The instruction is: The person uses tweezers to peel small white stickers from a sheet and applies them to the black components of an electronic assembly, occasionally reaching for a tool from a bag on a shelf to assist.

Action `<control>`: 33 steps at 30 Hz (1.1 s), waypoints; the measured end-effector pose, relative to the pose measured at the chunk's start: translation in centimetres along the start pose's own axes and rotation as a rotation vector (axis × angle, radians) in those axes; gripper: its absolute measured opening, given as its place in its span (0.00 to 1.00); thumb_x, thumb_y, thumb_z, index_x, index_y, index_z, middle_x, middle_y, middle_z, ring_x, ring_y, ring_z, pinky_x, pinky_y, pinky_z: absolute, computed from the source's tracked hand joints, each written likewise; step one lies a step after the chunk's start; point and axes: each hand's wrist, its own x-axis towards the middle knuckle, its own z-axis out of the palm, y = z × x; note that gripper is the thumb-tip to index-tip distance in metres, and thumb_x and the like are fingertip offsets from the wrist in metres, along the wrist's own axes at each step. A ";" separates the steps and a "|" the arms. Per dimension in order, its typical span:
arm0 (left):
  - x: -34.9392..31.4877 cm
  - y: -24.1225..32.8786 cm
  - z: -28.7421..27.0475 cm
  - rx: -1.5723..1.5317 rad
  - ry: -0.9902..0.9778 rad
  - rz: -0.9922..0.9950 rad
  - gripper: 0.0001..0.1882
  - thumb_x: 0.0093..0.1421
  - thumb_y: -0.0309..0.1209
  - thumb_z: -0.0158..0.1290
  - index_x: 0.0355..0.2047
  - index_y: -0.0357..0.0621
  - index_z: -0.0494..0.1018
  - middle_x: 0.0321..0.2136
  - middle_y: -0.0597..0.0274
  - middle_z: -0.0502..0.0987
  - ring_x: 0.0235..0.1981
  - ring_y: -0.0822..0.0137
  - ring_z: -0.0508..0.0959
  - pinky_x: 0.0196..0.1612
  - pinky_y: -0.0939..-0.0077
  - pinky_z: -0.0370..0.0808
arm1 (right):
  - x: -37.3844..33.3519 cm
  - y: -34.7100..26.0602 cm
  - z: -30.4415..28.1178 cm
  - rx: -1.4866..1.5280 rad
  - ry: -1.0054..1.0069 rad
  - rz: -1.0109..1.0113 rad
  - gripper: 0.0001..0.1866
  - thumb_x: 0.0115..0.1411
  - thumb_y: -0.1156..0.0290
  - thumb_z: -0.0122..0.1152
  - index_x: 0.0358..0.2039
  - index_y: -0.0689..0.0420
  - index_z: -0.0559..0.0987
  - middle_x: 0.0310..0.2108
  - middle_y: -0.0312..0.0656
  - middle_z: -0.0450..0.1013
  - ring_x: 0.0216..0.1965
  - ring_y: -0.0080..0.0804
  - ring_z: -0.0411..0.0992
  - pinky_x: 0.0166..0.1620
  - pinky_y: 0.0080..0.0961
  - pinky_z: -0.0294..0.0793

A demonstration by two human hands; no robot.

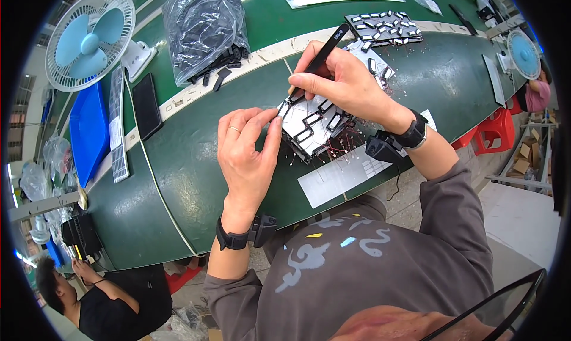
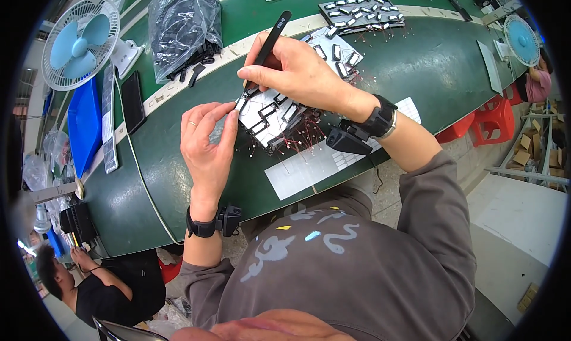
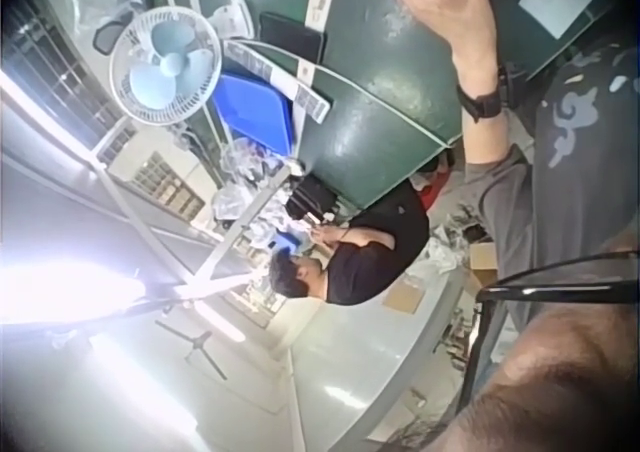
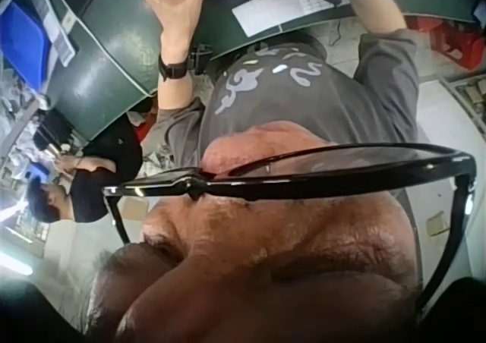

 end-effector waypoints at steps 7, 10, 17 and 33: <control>-0.1 0.2 0.1 0.027 0.032 0.078 0.10 0.53 0.22 0.65 0.37 0.45 0.83 0.33 0.62 0.80 0.40 0.58 0.78 0.43 0.65 0.76 | -0.7 -0.3 0.3 -0.047 0.028 0.010 0.09 0.68 0.68 0.64 0.38 0.59 0.74 0.31 0.36 0.77 0.30 0.17 0.73 0.37 0.17 0.75; -0.1 0.3 0.3 0.077 0.015 0.139 0.13 0.53 0.20 0.64 0.39 0.47 0.83 0.34 0.62 0.80 0.40 0.57 0.78 0.43 0.64 0.77 | -2.0 -1.7 -0.2 -0.267 0.173 -0.163 0.08 0.67 0.71 0.64 0.39 0.59 0.74 0.32 0.38 0.78 0.32 0.18 0.75 0.37 0.18 0.75; -1.4 3.6 -2.0 0.118 0.032 0.468 0.11 0.52 0.21 0.64 0.38 0.43 0.83 0.37 0.61 0.80 0.42 0.59 0.78 0.43 0.64 0.77 | -11.4 -2.1 -4.1 -0.052 0.296 -0.336 0.08 0.65 0.78 0.62 0.41 0.60 0.71 0.35 0.44 0.80 0.35 0.21 0.77 0.39 0.19 0.75; -5.9 7.2 5.4 0.036 -0.779 0.653 0.22 0.60 0.37 0.60 0.52 0.38 0.77 0.57 0.61 0.75 0.41 0.65 0.73 0.40 0.70 0.72 | -18.4 4.9 -3.5 -0.185 0.195 0.228 0.06 0.65 0.73 0.66 0.36 0.60 0.77 0.32 0.32 0.73 0.32 0.15 0.70 0.33 0.16 0.68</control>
